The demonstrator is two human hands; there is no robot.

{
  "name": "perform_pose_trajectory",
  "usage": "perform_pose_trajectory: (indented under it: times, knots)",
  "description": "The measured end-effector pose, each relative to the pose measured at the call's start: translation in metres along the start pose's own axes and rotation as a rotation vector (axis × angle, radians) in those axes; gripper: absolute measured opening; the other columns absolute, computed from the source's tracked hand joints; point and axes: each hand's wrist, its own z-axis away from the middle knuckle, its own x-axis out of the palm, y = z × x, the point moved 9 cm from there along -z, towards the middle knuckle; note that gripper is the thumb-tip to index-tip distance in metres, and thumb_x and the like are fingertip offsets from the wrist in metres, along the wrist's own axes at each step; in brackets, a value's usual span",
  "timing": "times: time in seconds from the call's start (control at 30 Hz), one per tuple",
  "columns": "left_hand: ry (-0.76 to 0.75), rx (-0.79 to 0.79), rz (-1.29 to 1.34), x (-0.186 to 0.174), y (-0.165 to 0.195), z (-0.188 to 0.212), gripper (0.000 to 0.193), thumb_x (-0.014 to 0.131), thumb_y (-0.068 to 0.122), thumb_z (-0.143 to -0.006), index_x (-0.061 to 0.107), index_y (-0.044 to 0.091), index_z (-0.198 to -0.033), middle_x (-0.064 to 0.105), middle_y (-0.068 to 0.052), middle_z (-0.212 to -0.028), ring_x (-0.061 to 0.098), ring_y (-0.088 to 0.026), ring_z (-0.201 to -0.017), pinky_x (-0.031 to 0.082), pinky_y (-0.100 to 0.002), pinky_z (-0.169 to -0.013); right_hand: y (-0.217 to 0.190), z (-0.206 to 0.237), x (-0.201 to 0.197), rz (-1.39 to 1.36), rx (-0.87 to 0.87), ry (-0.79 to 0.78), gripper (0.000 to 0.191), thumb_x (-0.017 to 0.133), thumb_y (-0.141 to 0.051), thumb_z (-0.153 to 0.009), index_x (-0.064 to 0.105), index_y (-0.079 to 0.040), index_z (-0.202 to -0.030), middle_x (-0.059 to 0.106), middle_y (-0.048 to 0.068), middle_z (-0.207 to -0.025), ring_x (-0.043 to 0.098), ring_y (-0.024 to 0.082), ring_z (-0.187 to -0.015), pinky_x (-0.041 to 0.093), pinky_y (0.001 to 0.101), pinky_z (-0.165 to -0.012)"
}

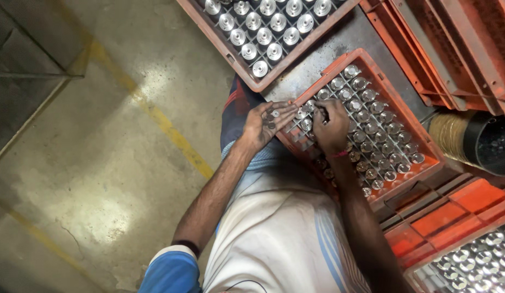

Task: The person repeatedly scoops small metal caps from a rotating drum and places them into the slots of an orange plastic crate. The person uses both hands to transfer the caps and occasionally adjusts the crate position.

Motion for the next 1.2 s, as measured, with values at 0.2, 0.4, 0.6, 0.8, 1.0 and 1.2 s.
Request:
perform_pose_trajectory:
  times: [0.2,0.4,0.6,0.8,1.0,1.2]
  knots:
    - [0.014,0.010,0.022,-0.009,-0.002,0.004,0.045,0.036,0.019,-0.104,0.054,-0.018,-0.122,0.059,-0.035,-0.133,0.058,-0.043,-0.130,0.047,-0.049,-0.115,-0.017,-0.001,0.024,0.340,-0.122,0.005,0.025,0.081,-0.015,-0.085,0.073,-0.002,-0.105,0.064,0.017,-0.106,0.065,0.034,-0.098,0.055,0.0461,-0.085]
    - [-0.012,0.031,0.018,0.011,0.007,0.020,0.043,0.038,0.018,-0.105,0.056,-0.019,-0.119,0.060,-0.035,-0.131,0.058,-0.043,-0.129,0.047,-0.049,-0.116,0.007,0.001,0.029,0.083,0.096,-0.047,0.016,0.078,-0.006,-0.091,0.067,0.002,-0.099,0.064,0.016,-0.109,0.069,0.025,-0.093,0.060,0.0353,-0.079]
    - [-0.143,-0.034,-0.074,0.072,0.016,0.037,0.039,0.039,0.015,-0.106,0.057,-0.017,-0.117,0.060,-0.036,-0.131,0.059,-0.043,-0.130,0.046,-0.049,-0.118,0.012,0.022,0.003,-0.246,0.120,0.155,0.016,0.075,0.004,-0.091,0.063,0.003,-0.100,0.063,0.016,-0.111,0.071,0.021,-0.094,0.064,0.0282,-0.078]
    - [-0.274,-0.171,-0.147,0.132,0.016,0.029,0.038,0.041,0.017,-0.108,0.059,-0.016,-0.115,0.062,-0.036,-0.128,0.059,-0.043,-0.129,0.046,-0.049,-0.118,-0.025,0.005,-0.014,0.094,-0.006,0.262,0.023,0.070,0.005,-0.079,0.065,-0.001,-0.099,0.064,0.016,-0.103,0.064,0.038,-0.099,0.053,0.0483,-0.088]
    - [-0.265,-0.197,-0.168,0.145,0.037,0.019,0.035,0.044,0.015,-0.107,0.060,-0.016,-0.112,0.063,-0.036,-0.125,0.062,-0.044,-0.126,0.048,-0.051,-0.117,-0.095,0.016,-0.002,0.590,-0.204,0.201,0.022,0.072,-0.022,-0.086,0.069,-0.002,-0.095,0.062,0.021,-0.093,0.057,0.041,-0.086,0.046,0.0522,-0.074]
    - [-0.264,-0.237,-0.239,0.152,0.048,0.010,0.034,0.045,0.014,-0.103,0.062,-0.015,-0.110,0.065,-0.035,-0.124,0.063,-0.043,-0.123,0.050,-0.050,-0.115,-0.101,0.025,-0.003,0.997,-0.279,0.441,0.019,0.059,-0.017,-0.098,0.070,-0.002,-0.102,0.068,0.018,-0.099,0.065,0.038,-0.092,0.054,0.0476,-0.083]
